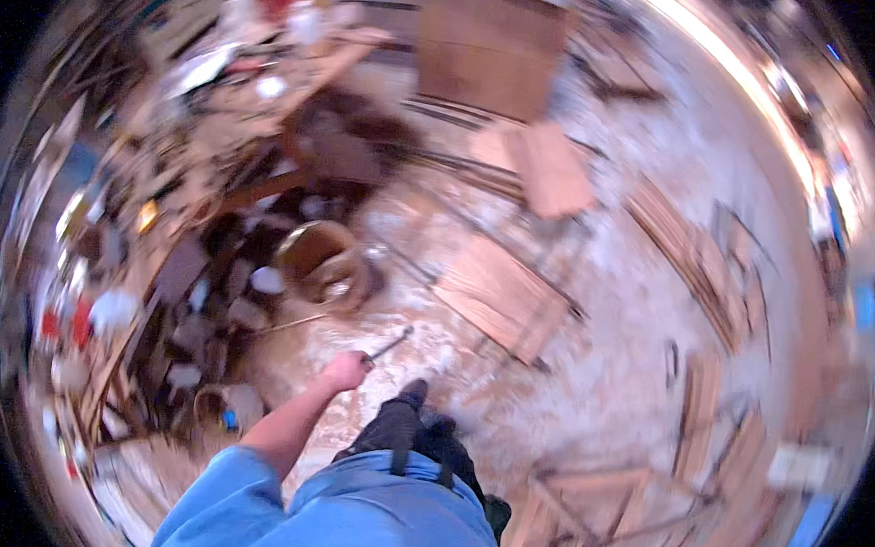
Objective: The person assembles a wooden cabinet by securing panels with clamps, tightening them with a wrench, and tapping joints with a hammer. They then move to a workbench and use a power sander to smooth the edges of a wooden piece.
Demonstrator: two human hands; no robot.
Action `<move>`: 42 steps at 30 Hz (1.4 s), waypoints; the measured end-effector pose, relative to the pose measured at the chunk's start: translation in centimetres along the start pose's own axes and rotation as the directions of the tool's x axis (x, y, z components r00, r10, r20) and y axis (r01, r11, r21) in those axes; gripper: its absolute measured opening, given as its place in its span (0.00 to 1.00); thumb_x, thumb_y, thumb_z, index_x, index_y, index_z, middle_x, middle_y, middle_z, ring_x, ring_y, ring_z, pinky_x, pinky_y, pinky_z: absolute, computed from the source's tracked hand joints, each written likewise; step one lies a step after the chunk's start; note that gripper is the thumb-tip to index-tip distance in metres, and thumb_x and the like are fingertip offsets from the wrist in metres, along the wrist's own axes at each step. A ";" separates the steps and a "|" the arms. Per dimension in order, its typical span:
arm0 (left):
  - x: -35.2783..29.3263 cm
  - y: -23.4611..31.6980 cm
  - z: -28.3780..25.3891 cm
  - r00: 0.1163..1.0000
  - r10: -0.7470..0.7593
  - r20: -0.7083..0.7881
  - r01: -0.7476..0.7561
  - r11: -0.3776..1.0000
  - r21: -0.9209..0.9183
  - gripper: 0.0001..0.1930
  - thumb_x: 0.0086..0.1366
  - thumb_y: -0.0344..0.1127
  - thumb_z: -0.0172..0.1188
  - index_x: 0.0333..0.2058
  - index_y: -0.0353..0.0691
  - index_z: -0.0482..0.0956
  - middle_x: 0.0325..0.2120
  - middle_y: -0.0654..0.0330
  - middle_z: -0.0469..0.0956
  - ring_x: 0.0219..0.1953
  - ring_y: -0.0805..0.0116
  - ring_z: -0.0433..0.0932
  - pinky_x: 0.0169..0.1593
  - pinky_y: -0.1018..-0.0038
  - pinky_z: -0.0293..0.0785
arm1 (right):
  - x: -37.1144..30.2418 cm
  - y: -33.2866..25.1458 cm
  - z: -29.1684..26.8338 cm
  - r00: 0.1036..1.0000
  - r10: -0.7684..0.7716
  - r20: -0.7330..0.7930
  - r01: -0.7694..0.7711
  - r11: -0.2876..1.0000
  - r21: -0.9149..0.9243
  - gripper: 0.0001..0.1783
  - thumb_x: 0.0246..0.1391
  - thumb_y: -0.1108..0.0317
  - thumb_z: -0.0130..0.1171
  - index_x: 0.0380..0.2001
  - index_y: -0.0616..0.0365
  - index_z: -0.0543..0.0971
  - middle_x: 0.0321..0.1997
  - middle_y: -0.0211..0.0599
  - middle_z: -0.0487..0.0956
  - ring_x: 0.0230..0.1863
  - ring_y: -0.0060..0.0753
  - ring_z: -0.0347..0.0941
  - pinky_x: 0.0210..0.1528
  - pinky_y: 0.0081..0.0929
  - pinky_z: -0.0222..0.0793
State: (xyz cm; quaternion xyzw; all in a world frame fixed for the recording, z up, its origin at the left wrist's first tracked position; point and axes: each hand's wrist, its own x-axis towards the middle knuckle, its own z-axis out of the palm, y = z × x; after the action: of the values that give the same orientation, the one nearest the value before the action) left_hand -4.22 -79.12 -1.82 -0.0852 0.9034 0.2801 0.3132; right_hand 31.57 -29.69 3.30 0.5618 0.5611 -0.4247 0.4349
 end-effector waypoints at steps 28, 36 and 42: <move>-18.2 -16.0 9.8 0.861 -0.400 0.314 0.486 0.828 -0.278 0.13 0.57 0.40 0.56 0.23 0.34 0.78 0.14 0.57 0.75 0.13 0.67 0.73 0.18 0.69 0.68 | -2.0 10.9 3.7 0.993 -0.055 -0.106 0.050 0.998 -0.048 0.23 0.50 0.52 0.63 0.23 0.66 0.77 0.19 0.38 0.75 0.18 0.31 0.71 0.22 0.32 0.67; -9.3 -15.7 4.1 0.841 -0.364 0.401 0.392 0.920 0.012 0.15 0.57 0.40 0.60 0.19 0.33 0.74 0.11 0.57 0.70 0.10 0.67 0.69 0.12 0.69 0.61 | -7.0 21.2 11.7 0.990 -0.089 -0.112 0.096 0.993 0.067 0.27 0.47 0.47 0.62 0.20 0.67 0.79 0.18 0.41 0.76 0.19 0.33 0.74 0.24 0.32 0.70; -5.3 -6.2 7.3 0.933 -0.087 0.349 0.063 0.995 0.080 0.14 0.57 0.38 0.59 0.20 0.34 0.74 0.12 0.59 0.71 0.10 0.67 0.68 0.13 0.69 0.62 | -0.8 32.7 18.5 0.997 0.045 -0.070 -0.018 0.939 0.344 0.23 0.49 0.54 0.60 0.19 0.68 0.79 0.17 0.41 0.77 0.18 0.32 0.75 0.23 0.33 0.70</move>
State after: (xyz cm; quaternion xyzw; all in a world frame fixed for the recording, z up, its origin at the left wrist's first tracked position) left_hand 5.81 -80.32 -6.09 -0.0575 0.8377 0.2480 0.4831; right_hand 64.43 -47.44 -0.39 0.6539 0.4856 -0.4871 0.3152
